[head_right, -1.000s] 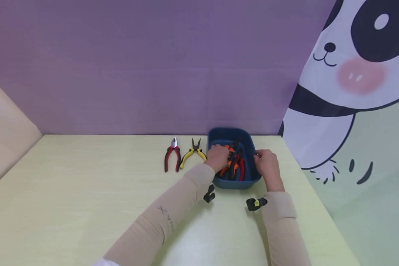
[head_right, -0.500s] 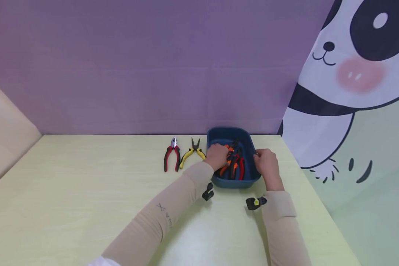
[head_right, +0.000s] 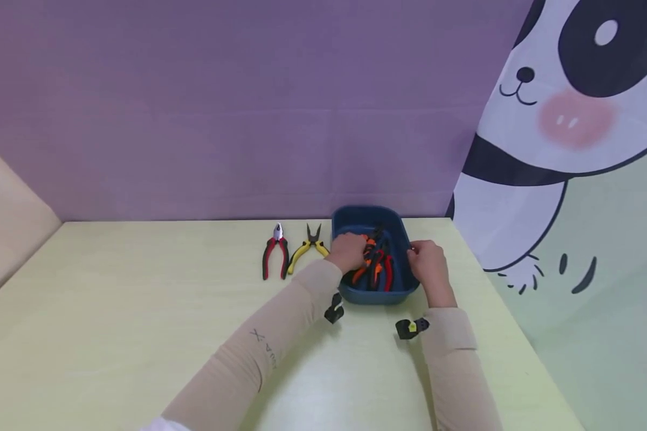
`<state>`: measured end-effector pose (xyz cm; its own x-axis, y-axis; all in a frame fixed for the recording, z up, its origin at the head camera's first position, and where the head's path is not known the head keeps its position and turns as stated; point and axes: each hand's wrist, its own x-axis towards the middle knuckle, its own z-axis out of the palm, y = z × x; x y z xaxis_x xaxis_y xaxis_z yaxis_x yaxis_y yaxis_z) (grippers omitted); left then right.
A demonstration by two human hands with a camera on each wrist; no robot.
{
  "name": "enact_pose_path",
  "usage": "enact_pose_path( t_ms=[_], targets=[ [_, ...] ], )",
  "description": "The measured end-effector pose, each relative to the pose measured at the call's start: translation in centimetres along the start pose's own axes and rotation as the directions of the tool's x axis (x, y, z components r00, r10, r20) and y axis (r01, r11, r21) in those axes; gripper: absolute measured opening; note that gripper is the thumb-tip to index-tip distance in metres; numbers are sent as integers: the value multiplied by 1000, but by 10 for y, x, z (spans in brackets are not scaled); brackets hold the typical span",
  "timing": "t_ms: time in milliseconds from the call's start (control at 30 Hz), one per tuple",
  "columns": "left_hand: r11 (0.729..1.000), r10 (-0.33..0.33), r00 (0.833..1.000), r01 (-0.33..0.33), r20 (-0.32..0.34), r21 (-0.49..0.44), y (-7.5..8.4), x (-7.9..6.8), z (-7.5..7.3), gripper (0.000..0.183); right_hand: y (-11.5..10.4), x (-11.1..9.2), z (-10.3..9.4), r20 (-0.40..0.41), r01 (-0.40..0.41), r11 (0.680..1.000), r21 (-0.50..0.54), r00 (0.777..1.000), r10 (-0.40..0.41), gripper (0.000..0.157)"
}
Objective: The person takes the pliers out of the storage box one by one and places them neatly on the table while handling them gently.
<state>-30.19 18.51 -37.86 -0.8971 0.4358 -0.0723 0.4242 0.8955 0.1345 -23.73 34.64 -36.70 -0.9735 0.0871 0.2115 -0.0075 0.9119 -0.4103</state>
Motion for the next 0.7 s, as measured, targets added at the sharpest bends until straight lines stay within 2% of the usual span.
enact_pose_path(
  t_ms=[167,400,700],
  targets=[
    [999,-8,999,7,-34,-33,-4,1,0,26,1,0,2,-11,15,1000,-7,1000,-15,28],
    [997,-50,998,48,-28,-53,-2,4,3,33,2,-1,4,-19,14,1000,-13,1000,-14,27],
    [993,-99,994,95,-52,-75,-3,4,4,35,-1,0,6,-7,12,1000,-7,1000,-12,27]
  ],
)
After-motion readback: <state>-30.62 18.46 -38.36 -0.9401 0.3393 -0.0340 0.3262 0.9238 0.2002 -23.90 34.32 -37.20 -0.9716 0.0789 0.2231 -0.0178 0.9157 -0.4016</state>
